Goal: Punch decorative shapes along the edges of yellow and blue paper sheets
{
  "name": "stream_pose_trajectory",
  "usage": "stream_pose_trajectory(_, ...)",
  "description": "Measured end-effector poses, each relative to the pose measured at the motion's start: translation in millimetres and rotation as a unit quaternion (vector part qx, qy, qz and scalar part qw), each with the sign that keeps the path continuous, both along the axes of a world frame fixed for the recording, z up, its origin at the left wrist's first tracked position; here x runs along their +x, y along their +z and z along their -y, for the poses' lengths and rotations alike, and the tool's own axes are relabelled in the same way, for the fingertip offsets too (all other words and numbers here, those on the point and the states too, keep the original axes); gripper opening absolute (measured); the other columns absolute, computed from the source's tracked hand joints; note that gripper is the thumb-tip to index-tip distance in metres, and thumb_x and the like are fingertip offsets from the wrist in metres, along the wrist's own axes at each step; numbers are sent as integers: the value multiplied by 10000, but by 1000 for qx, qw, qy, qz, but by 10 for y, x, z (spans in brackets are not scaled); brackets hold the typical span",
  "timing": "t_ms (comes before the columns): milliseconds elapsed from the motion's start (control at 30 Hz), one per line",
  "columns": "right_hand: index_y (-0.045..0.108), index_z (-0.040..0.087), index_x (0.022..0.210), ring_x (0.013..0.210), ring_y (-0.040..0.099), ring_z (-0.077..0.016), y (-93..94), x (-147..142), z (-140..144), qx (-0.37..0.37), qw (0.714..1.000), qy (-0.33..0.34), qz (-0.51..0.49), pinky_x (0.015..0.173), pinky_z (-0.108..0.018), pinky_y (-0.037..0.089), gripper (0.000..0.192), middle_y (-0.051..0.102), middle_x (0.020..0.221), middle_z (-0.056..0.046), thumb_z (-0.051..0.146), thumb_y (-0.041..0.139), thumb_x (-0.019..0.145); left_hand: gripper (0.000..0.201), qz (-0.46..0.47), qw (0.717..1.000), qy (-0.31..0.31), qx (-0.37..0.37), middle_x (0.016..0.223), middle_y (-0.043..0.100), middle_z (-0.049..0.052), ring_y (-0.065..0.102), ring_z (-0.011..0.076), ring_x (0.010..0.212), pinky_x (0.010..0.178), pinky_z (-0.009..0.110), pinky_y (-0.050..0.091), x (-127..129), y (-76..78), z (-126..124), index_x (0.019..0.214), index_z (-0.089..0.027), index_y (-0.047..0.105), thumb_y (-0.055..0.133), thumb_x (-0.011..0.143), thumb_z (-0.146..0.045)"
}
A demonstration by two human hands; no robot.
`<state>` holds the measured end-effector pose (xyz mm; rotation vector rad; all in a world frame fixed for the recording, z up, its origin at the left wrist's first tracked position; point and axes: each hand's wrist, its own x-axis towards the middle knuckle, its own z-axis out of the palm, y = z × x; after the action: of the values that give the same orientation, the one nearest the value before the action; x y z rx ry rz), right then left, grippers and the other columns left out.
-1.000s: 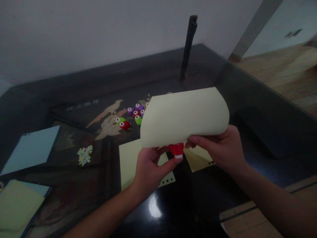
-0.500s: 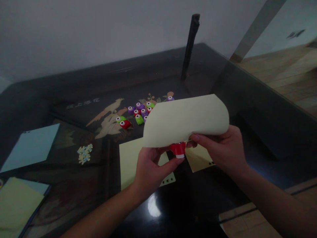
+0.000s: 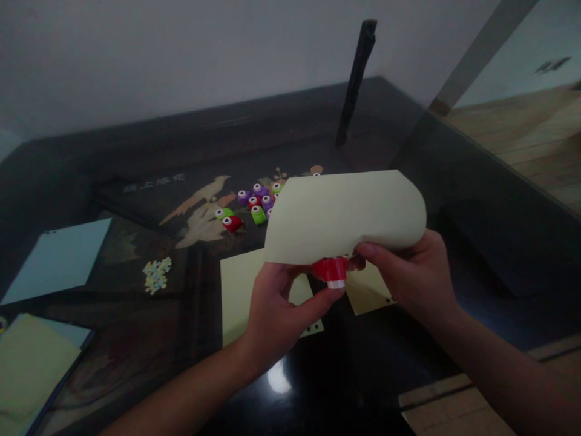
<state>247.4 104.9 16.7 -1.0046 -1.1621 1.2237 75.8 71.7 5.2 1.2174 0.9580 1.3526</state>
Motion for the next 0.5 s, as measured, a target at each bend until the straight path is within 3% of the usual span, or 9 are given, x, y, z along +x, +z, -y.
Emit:
stream_pose_trajectory(300,738,214,807,535,691,-153,13,2,-4,31,999,-5,38,508,-251,593,79,750,714,4,209,768,734,519,75,996,-17,-40,1084,704,44,656,176,990,813,258,548,14,98,-33,1186,-244,574,769,719,-123)
stream_pose_trajectory(500,725,235,690,635,727,-194,158,11,-2,151,967,-22,205,651,-315,623,77,758,706,1,204,729,760,379,172,975,-50,-134,1023,715,2,665,147,958,805,236,556,1,92,-93,1081,-248,613,761,749,-140)
